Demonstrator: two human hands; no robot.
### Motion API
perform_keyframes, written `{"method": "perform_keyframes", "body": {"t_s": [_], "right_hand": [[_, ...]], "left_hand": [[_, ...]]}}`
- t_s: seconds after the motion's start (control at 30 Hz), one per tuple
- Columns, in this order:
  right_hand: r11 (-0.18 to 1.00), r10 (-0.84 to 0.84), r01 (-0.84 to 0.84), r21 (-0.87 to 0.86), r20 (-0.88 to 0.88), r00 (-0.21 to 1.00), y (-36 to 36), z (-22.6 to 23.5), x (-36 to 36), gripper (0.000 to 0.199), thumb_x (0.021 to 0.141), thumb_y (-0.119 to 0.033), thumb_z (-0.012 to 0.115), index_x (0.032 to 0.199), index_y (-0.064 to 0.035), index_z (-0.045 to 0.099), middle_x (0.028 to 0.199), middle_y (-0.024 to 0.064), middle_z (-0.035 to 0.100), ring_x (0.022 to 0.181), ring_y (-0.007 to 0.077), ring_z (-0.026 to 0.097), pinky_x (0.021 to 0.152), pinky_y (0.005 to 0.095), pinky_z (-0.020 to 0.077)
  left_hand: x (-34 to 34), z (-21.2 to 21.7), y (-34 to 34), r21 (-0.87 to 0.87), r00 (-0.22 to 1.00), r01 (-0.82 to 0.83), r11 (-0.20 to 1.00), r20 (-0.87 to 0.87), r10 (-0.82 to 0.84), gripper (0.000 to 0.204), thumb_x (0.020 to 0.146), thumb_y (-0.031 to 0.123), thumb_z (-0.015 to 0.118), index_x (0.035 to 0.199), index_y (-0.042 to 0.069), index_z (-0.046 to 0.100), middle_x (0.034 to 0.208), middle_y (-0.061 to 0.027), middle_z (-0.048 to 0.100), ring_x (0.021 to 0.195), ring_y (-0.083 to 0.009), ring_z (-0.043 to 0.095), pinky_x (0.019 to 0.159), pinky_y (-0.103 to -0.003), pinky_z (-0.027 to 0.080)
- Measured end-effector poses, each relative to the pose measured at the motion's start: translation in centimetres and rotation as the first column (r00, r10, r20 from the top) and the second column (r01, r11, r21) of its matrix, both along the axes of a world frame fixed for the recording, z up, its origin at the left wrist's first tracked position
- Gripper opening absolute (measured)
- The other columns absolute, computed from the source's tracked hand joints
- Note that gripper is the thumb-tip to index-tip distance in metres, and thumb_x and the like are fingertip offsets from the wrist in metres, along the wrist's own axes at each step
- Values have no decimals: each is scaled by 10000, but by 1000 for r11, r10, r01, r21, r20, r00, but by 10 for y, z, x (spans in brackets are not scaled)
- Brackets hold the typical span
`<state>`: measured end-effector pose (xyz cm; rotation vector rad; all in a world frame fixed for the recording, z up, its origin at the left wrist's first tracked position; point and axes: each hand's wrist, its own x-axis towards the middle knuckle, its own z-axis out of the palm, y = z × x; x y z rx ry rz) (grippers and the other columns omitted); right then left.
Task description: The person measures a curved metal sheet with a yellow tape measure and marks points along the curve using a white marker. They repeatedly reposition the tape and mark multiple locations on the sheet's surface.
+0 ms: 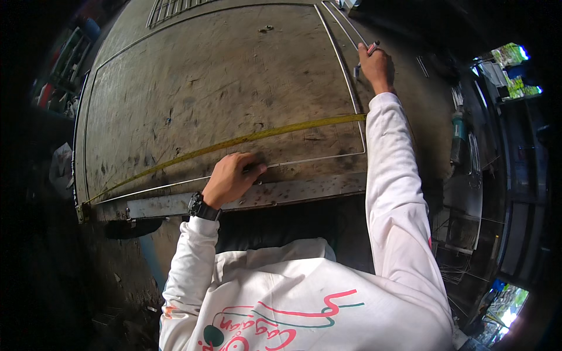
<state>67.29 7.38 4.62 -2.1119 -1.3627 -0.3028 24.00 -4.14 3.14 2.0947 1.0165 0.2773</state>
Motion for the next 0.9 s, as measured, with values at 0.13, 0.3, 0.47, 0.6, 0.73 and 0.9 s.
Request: {"method": "perform_keyframes", "body": {"t_s": [0.13,0.3,0.47,0.6,0.73,0.9], "right_hand": [[999,-51,51,-15,24,998,8,-2,25,420,919,-454,632,790,-60,699,824,206,730,786,440,711,707,493,547],[987,132,-128,95,-40,990,-13,-9,45,447,944,-415,666,727,-24,642,660,167,657,614,374,633,602,440,472],[981,191,-165,98,-408,893,-16,-20,67,488,963,-440,668,705,-27,629,610,119,618,580,244,615,579,392,461],[982,187,-174,73,-471,862,-22,-16,57,499,968,-459,672,718,-30,631,599,89,595,587,152,604,568,368,452],[947,317,-319,27,-224,922,-25,0,47,516,963,-470,676,723,-20,600,599,124,565,571,239,586,572,393,453],[944,328,-328,-25,-9,945,-24,10,23,522,964,-476,669,729,-20,575,634,183,553,573,338,512,577,422,447]], "left_hand": [[-1,2,-1,-3,1000,-18,1000,15,18,302,949,308,686,990,11,719,908,-215,690,883,-429,649,782,-469,504],[4,2,0,-29,999,-24,999,34,25,259,935,274,695,990,24,736,890,-191,702,870,-403,663,768,-462,508],[4,-1,0,-3,999,-5,1000,51,5,231,940,242,702,1010,26,740,911,-180,705,871,-381,663,784,-447,510],[5,5,1,-28,999,-11,1000,53,13,226,940,240,702,999,24,736,912,-178,705,883,-378,661,793,-445,508],[6,4,0,-4,999,-43,999,28,43,219,930,243,703,969,30,735,866,-169,697,870,-372,656,779,-446,501],[3,3,2,-14,1000,-11,1000,20,12,211,949,226,700,988,20,730,908,-181,692,870,-385,651,787,-443,504]]}}
